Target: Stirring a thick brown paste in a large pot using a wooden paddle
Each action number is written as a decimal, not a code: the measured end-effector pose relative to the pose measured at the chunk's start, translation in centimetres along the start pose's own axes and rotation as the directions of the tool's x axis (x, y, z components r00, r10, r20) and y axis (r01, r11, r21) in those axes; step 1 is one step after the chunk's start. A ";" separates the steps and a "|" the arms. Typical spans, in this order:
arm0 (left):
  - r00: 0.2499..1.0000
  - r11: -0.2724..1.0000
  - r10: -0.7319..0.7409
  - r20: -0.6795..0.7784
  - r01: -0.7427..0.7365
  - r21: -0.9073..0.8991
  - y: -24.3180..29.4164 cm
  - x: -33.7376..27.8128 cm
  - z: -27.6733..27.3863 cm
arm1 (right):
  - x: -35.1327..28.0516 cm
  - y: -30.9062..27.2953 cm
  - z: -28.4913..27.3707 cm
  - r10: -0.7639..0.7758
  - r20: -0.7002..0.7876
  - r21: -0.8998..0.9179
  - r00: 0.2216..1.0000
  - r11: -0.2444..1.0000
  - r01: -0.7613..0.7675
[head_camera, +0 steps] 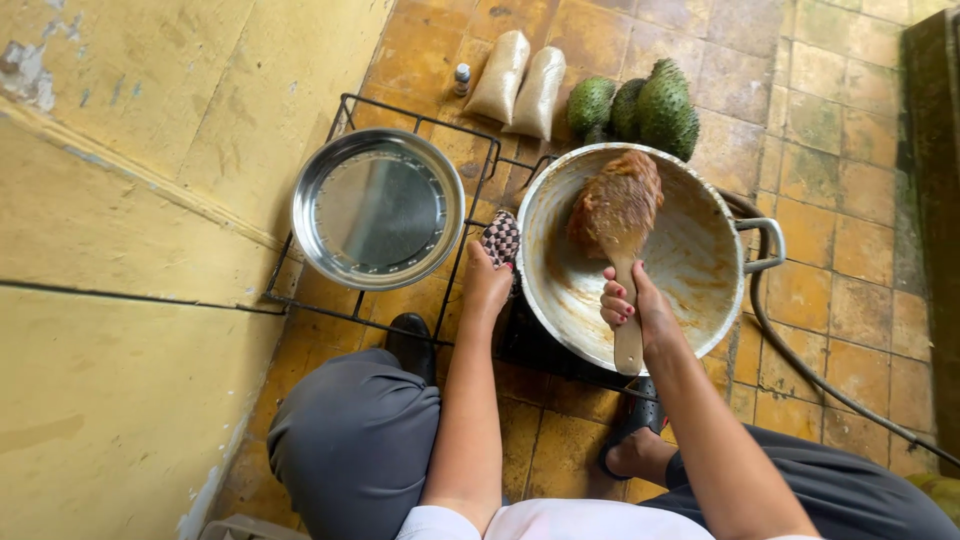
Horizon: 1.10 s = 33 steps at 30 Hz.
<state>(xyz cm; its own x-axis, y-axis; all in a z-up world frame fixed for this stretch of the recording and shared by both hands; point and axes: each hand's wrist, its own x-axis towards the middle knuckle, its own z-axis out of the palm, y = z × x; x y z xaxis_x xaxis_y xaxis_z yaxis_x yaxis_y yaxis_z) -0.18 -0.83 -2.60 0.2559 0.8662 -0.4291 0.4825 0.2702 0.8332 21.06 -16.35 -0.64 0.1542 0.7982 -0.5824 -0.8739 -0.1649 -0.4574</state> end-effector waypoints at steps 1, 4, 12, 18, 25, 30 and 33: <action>1.000 1.000 0.012 0.009 -0.012 -0.001 -0.2 0.4 0.1 | -0.7 0.0 -1.1 -0.015 -0.001 0.001 1.000 1.000 0.015; 1.000 1.000 0.014 -0.008 -0.014 -0.009 -1.2 1.1 0.6 | -4.1 0.7 -3.4 -0.051 0.011 0.155 0.999 0.987 0.049; 0.999 1.000 0.005 -0.050 -0.004 0.011 -2.0 1.5 1.1 | -13.6 -0.4 -1.4 0.011 -0.131 0.080 0.991 0.997 -0.001; 0.998 1.000 0.001 -0.056 0.000 0.010 -1.4 0.9 0.9 | -15.6 -1.0 1.1 -0.075 -0.071 -0.027 0.995 0.997 0.073; 0.999 1.000 -0.001 -0.033 0.001 0.020 -1.4 1.4 0.9 | -14.7 -5.7 4.9 -0.402 0.027 -0.520 0.915 0.777 0.356; 0.999 1.000 0.010 -0.033 -0.011 -0.015 -1.6 1.5 1.2 | -9.4 -0.3 -2.2 -0.137 -0.340 -0.563 0.930 0.822 -0.084; 1.000 0.999 -0.008 0.013 0.009 -0.031 -2.5 2.3 1.5 | -14.0 -1.6 -2.1 -0.118 -0.390 -0.665 0.913 0.722 -0.191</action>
<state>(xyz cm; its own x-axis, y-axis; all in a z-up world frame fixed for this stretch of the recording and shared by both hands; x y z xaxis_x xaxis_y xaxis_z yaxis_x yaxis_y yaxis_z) 0.49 -0.18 -6.16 0.2628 0.8584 -0.4406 0.4581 0.2909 0.8400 21.27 -28.50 6.83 0.4240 0.5220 -0.7400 -0.3536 -0.6568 -0.6660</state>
